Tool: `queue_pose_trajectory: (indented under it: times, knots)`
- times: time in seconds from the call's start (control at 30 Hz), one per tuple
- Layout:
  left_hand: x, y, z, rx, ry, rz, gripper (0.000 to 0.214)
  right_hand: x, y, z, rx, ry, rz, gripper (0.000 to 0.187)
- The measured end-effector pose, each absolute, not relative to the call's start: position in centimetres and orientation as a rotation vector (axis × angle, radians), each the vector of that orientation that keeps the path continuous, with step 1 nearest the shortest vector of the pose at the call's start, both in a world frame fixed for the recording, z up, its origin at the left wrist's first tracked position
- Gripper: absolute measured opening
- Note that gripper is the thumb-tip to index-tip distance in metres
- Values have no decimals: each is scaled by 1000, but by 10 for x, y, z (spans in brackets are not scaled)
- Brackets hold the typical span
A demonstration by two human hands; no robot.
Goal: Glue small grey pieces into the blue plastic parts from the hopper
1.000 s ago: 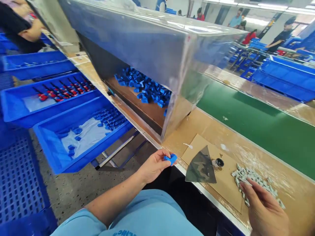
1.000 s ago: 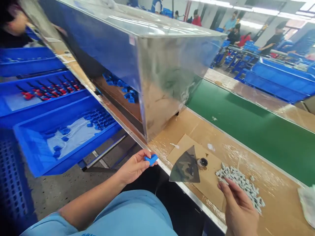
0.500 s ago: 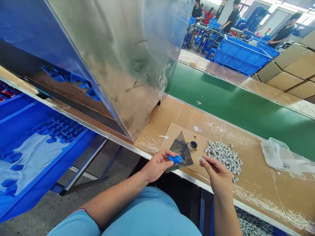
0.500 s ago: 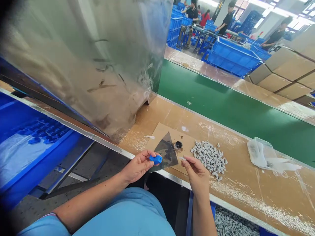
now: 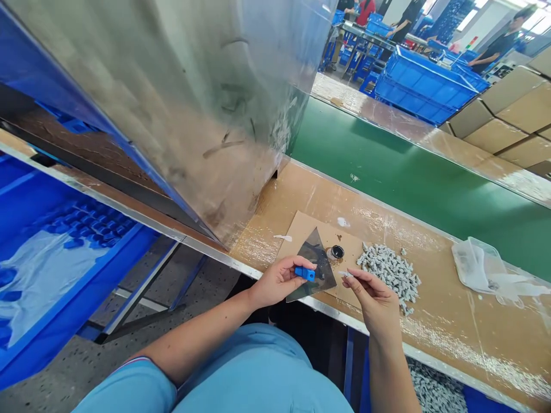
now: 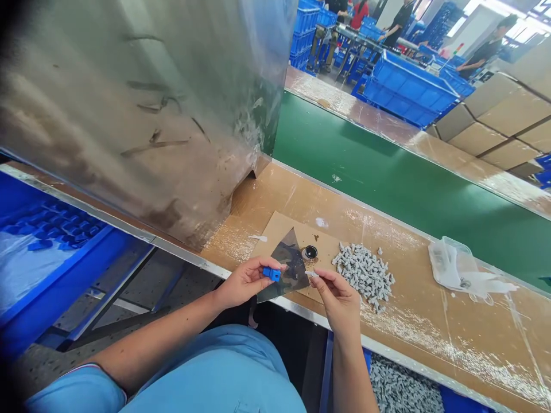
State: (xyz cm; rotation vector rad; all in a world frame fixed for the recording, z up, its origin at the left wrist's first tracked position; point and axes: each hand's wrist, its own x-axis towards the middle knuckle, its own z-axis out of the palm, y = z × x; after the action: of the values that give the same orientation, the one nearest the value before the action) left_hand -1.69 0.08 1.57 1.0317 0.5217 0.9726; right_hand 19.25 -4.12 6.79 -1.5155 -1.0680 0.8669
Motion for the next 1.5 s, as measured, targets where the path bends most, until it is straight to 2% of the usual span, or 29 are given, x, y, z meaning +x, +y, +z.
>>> queue_pose_trajectory:
  times: [0.47,0.53,0.63,0.7,0.8,0.93,1.5]
  knots:
    - [-5,1,-1,1004,648,1012,23,199,-36,67,-1569,-1134,834,30]
    - [-4,1,-3,997,666,1009,24,205,-33,66,-1597,-1247,694,27]
    - [-2,1,-5,998,682,1001,25,212,-26,68,-1651,-1505,318,21]
    - [-2,1,-5,1010,688,995,26,215,-20,69,-1663,-1671,108,23]
    - [-3,2,-4,1039,708,978,29,217,-12,71,-1655,-1836,-16,29]
    - [-4,2,-2,1133,775,963,33,218,-5,69,-1645,-1964,-42,31]
    - [-4,2,-3,1136,722,1021,27,225,-1,64,-1673,-2098,-68,32]
